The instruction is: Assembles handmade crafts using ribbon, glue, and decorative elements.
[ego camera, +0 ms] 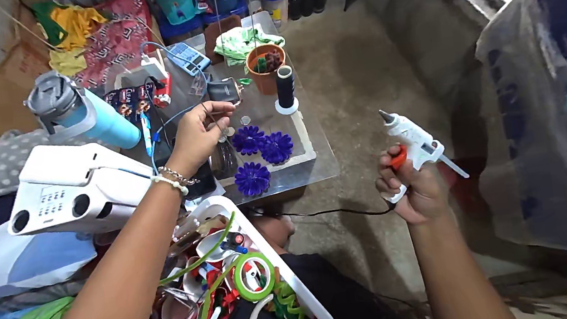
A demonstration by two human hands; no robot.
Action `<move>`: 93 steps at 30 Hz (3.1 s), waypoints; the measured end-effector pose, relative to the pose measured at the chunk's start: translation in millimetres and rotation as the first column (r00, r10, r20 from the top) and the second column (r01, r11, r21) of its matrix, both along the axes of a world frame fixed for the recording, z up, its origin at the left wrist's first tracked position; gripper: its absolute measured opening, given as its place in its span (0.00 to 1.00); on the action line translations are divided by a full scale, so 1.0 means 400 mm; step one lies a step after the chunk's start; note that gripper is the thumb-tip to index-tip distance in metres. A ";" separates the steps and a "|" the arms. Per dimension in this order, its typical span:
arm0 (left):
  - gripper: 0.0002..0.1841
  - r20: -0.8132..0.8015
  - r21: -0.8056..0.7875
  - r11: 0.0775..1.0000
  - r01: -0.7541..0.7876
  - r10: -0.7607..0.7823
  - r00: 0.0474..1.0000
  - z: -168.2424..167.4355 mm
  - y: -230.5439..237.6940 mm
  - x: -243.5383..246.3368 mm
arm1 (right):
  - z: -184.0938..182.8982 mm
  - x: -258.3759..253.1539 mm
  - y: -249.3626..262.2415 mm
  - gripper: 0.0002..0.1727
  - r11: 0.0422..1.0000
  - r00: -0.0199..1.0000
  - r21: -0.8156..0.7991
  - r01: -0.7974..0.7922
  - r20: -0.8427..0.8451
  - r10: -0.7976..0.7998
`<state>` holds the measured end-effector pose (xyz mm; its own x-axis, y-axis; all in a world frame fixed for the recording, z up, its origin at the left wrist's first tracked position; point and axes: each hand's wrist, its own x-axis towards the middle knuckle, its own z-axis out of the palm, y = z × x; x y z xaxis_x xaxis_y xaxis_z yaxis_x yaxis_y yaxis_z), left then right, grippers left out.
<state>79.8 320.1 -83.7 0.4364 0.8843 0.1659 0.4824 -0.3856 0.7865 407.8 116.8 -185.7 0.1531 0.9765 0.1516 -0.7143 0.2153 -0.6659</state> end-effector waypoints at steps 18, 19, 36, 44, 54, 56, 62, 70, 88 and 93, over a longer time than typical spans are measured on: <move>0.17 -0.065 0.361 0.866 -0.345 0.393 0.917 0.184 -0.626 -0.286 | 0.062 -0.042 -0.018 0.25 0.988 0.898 0.027 -0.155 0.421 0.129; 0.17 -0.060 0.374 0.831 -0.412 0.465 0.883 0.189 -0.672 -0.309 | 0.069 -0.047 -0.020 0.27 0.986 0.892 0.026 -0.167 0.430 0.140; 0.12 -0.341 0.268 0.933 -0.239 0.324 0.883 -0.026 -0.978 -0.265 | 0.169 -0.201 -0.118 0.16 0.820 0.783 0.094 -0.564 0.376 0.495; 0.19 -0.319 0.301 0.815 -0.495 0.575 0.753 -0.037 -0.975 -0.243 | 0.188 -0.306 -0.174 0.16 0.676 0.583 0.000 -0.737 0.505 0.636; 0.15 -0.277 0.266 0.776 -0.572 0.630 0.726 -0.025 -0.972 -0.316 | 0.162 -0.376 -0.204 0.27 0.630 0.531 -0.124 -0.767 0.431 0.730; 0.14 -0.247 0.238 0.787 -0.568 0.615 0.749 -0.015 -0.974 -0.326 | 0.162 -0.378 -0.194 0.26 0.578 0.505 -0.141 -0.804 0.351 0.788; 0.13 -0.251 0.250 0.902 -0.353 0.412 0.876 -0.035 -0.956 -0.249 | 0.151 -0.358 -0.151 0.23 0.376 0.368 -0.047 -0.925 0.135 0.920; 0.16 -0.329 0.240 0.843 -0.481 0.537 0.777 -0.089 -0.932 -0.127 | 0.180 -0.305 -0.138 0.21 0.500 0.496 0.034 -0.866 0.191 0.847; 0.07 0.445 0.110 0.913 -0.394 0.309 0.841 -0.014 -0.959 -0.013 | 0.221 -0.356 -0.247 0.18 0.768 0.555 -0.021 -0.640 0.678 0.481; 0.07 0.533 0.124 0.902 -0.413 0.291 0.795 -0.021 -0.966 -0.021 | 0.226 -0.371 -0.258 0.16 0.775 0.580 0.021 -0.632 0.677 0.454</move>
